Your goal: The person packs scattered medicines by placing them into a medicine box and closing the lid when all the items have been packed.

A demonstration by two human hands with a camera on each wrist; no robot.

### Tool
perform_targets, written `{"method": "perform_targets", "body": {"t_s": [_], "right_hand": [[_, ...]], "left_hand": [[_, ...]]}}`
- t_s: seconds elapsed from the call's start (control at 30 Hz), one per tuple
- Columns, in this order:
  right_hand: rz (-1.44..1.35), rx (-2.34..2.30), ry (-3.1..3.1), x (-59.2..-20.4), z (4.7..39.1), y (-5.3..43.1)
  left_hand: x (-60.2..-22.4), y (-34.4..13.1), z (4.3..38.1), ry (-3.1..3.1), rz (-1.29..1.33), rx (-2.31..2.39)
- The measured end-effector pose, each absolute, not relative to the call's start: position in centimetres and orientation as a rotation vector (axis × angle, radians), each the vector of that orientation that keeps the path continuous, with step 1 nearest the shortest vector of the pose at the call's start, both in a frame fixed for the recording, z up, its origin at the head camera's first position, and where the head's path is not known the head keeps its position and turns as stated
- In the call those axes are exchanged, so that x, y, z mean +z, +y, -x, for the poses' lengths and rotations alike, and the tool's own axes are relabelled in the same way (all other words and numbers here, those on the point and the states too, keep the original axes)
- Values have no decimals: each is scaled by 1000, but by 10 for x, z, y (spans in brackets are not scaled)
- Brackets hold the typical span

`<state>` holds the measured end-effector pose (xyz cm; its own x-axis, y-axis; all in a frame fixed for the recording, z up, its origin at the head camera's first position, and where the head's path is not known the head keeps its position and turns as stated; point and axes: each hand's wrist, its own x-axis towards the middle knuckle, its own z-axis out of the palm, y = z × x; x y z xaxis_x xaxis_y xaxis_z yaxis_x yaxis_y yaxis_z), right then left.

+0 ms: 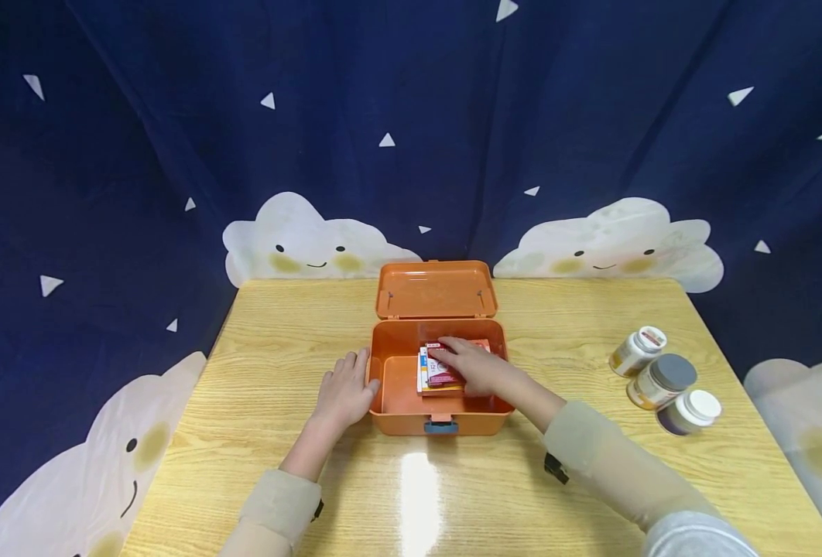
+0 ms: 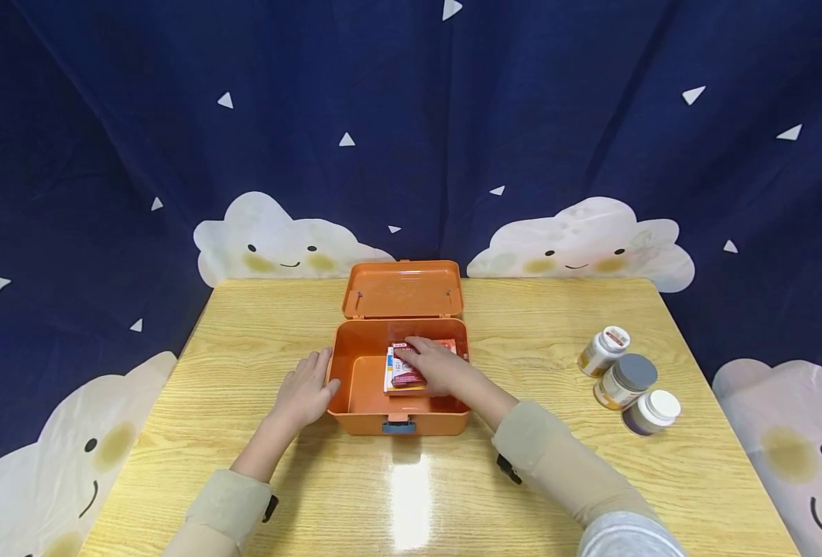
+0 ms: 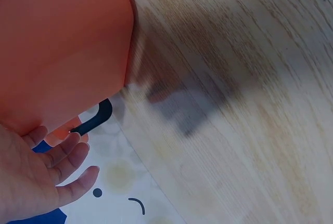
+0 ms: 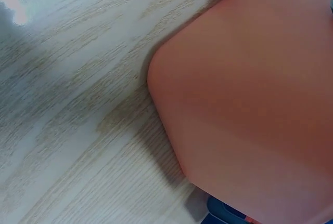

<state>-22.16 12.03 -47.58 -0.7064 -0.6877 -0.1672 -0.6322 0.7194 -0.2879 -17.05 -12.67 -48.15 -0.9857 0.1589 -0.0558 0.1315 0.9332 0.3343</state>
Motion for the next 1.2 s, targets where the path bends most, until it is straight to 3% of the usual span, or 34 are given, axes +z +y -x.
{"method": "perform_targets", "body": {"t_s": [0.67, 1.2], "right_hand": [[1157, -352, 2721, -471, 218, 124], [1263, -447, 3142, -452, 212, 146]], "left_hand": [[-479, -127, 170, 2996, -223, 513], [-479, -126, 170, 2995, -219, 502]]}}
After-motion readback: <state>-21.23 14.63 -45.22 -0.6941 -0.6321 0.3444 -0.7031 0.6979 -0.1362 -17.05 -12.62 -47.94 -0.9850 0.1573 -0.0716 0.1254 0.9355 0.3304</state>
